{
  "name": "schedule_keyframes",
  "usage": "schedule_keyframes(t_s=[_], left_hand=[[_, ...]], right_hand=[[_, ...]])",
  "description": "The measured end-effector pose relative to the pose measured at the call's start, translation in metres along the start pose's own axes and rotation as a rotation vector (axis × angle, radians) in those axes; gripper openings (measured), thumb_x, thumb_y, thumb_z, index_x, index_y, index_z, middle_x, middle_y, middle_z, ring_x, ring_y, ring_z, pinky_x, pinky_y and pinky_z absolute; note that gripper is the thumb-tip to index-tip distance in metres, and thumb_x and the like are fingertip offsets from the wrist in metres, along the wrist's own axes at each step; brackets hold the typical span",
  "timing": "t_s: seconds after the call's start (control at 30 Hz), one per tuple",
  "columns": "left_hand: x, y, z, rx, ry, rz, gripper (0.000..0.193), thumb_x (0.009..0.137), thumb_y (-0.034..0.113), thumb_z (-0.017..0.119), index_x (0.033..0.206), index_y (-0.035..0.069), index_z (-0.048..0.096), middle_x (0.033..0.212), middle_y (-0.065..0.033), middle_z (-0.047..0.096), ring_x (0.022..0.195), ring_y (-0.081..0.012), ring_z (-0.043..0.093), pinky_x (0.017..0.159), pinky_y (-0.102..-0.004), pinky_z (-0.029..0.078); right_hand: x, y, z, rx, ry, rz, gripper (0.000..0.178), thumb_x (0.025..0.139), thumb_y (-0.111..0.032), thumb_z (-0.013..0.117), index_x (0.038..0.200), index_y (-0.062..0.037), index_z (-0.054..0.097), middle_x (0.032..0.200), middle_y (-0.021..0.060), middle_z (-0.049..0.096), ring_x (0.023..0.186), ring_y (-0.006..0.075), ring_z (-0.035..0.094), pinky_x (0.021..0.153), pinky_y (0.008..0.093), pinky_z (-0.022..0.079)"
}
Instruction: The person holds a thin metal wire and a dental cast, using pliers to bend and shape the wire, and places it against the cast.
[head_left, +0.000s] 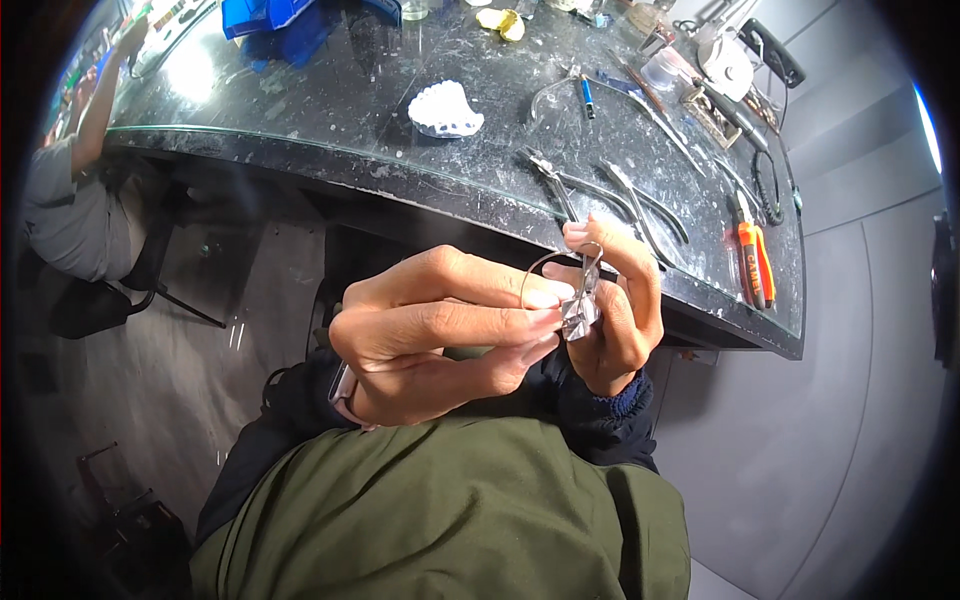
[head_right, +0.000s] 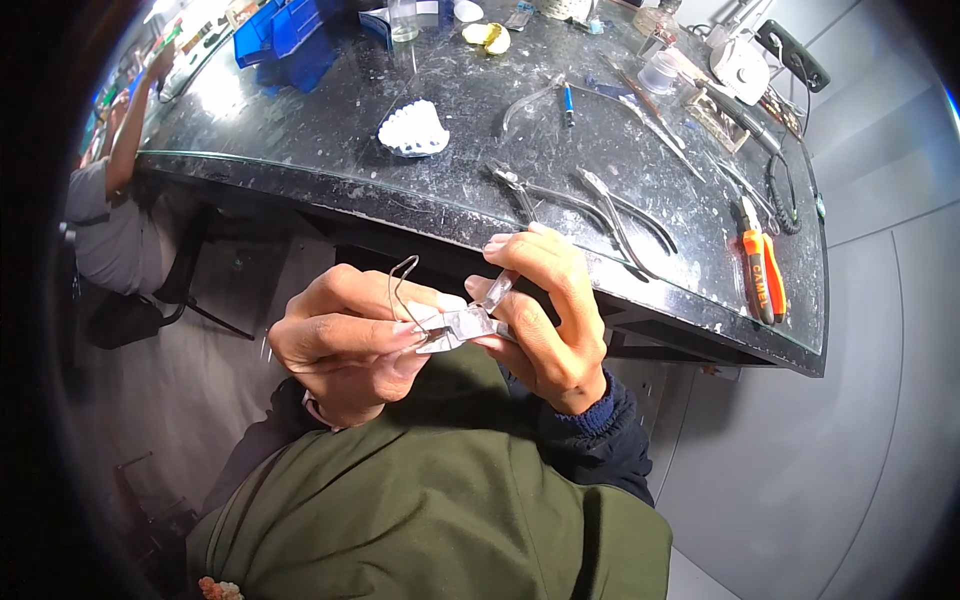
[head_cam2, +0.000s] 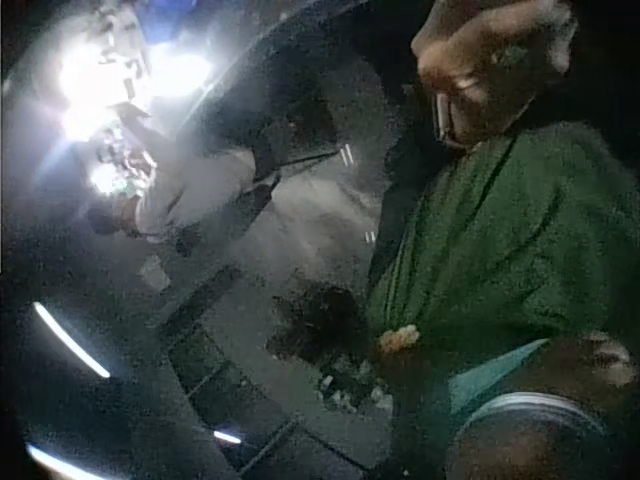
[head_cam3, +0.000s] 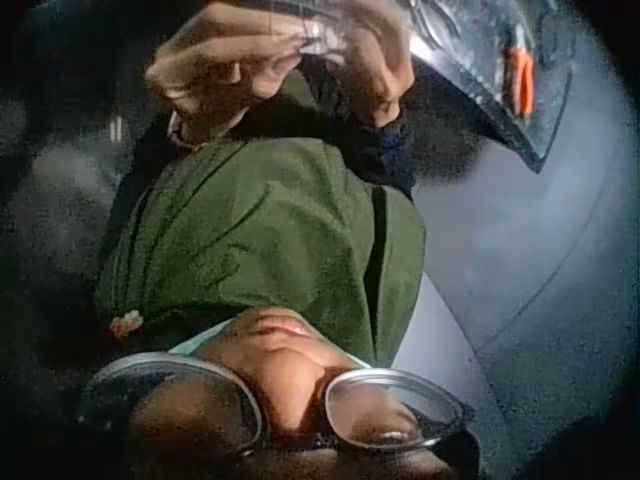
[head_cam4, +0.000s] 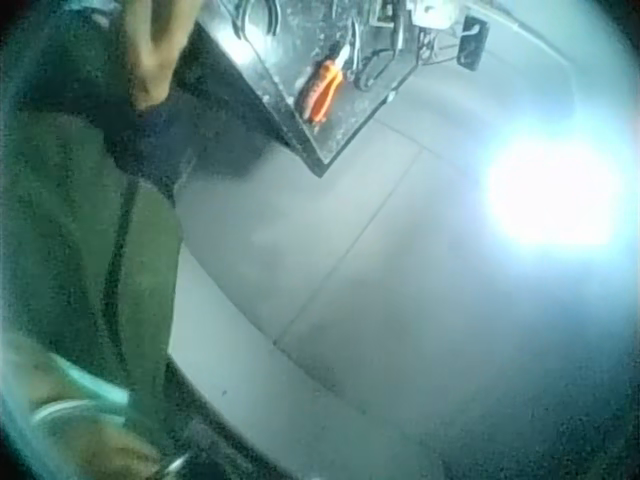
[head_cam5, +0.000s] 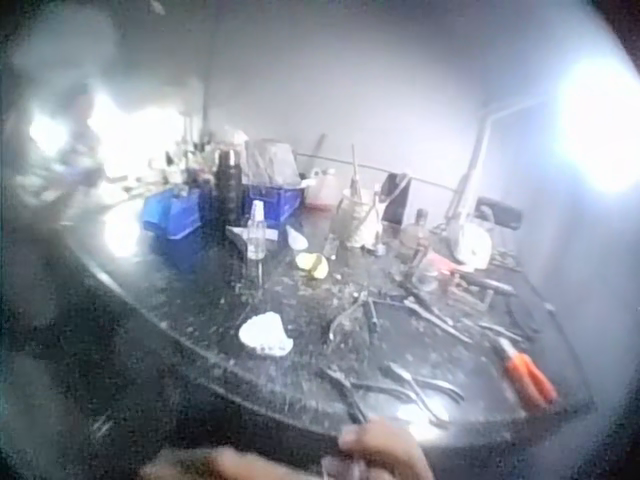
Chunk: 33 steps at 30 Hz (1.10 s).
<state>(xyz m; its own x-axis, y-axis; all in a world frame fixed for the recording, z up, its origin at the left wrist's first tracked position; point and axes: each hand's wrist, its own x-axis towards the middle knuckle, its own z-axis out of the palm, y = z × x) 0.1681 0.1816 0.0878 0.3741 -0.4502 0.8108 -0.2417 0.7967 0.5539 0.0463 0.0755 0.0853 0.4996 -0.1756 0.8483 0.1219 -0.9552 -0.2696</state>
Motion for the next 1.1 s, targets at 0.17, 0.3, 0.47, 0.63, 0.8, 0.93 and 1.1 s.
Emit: schedule_keyframes(t_s=[0.17,0.3,0.47,0.63,0.8,0.93,1.1], left_hand=[[0.002,-0.001,0.003,0.03,0.02,0.045,0.029,0.057,-0.014,0.07,0.084,-0.003,0.067,0.086,-0.0161,0.063,0.075,-0.0202,0.066,0.067,-0.0266,0.056],[0.001,-0.003,0.004,0.112,0.023,0.097,0.03,0.056,-0.014,0.071,0.083,-0.002,0.067,0.084,-0.0138,0.063,0.072,-0.017,0.065,0.063,-0.023,0.055],[0.002,-0.002,0.005,0.132,-0.002,0.118,0.032,0.055,-0.015,0.072,0.083,-0.002,0.067,0.084,-0.0132,0.063,0.072,-0.0171,0.065,0.061,-0.0221,0.055],[-0.003,-0.007,0.012,-0.046,0.029,0.114,0.033,0.056,-0.018,0.071,0.085,-0.004,0.065,0.087,-0.016,0.061,0.071,-0.0187,0.064,0.062,-0.0237,0.054],[-0.004,-0.006,0.014,-0.046,0.018,0.13,0.033,0.058,-0.019,0.071,0.088,-0.005,0.065,0.089,-0.0165,0.06,0.071,-0.0185,0.063,0.062,-0.0245,0.052],[-0.003,-0.007,0.008,-0.06,-0.087,0.146,0.022,0.059,-0.017,0.061,0.08,-0.011,0.059,0.08,-0.0154,0.054,0.073,-0.0302,0.066,0.064,-0.0357,0.058],[-0.01,-0.009,0.01,-0.023,-0.01,0.074,0.032,0.059,-0.016,0.072,0.088,-0.005,0.066,0.089,-0.0141,0.06,0.072,-0.0178,0.062,0.062,-0.0248,0.051]], right_hand=[[0.0,-0.001,0.002,-0.042,0.032,-0.008,0.03,0.065,-0.022,0.071,0.076,0.0038,0.06,0.094,0.016,0.057,0.084,0.0289,0.058,0.077,0.0427,0.047],[0.001,0.003,0.003,0.015,0.045,-0.032,0.028,0.064,-0.02,0.073,0.072,0.0032,0.058,0.089,0.0151,0.057,0.082,0.0285,0.058,0.073,0.0413,0.048],[-0.002,0.006,0.004,0.019,0.068,-0.045,0.029,0.064,-0.02,0.072,0.067,0.0025,0.053,0.087,0.0143,0.057,0.08,0.0279,0.058,0.071,0.0407,0.048],[-0.003,0.011,0.009,0.143,0.136,-0.085,0.025,0.059,-0.013,0.071,0.066,0.0023,0.052,0.078,0.0123,0.056,0.07,0.0266,0.057,0.064,0.0393,0.047],[-0.004,0.016,0.01,0.158,0.107,-0.115,0.024,0.064,-0.015,0.068,0.069,0.0035,0.054,0.076,0.013,0.056,0.067,0.027,0.058,0.063,0.0385,0.047],[-0.008,0.018,0.012,0.268,0.096,-0.094,0.031,0.075,-0.024,0.063,0.069,0.0048,0.053,0.073,0.0137,0.055,0.065,0.0278,0.058,0.061,0.0383,0.047],[-0.01,0.025,0.018,0.289,0.104,-0.139,0.037,0.079,-0.027,0.061,0.064,0.0047,0.049,0.07,0.0144,0.054,0.061,0.027,0.057,0.057,0.0357,0.047]])
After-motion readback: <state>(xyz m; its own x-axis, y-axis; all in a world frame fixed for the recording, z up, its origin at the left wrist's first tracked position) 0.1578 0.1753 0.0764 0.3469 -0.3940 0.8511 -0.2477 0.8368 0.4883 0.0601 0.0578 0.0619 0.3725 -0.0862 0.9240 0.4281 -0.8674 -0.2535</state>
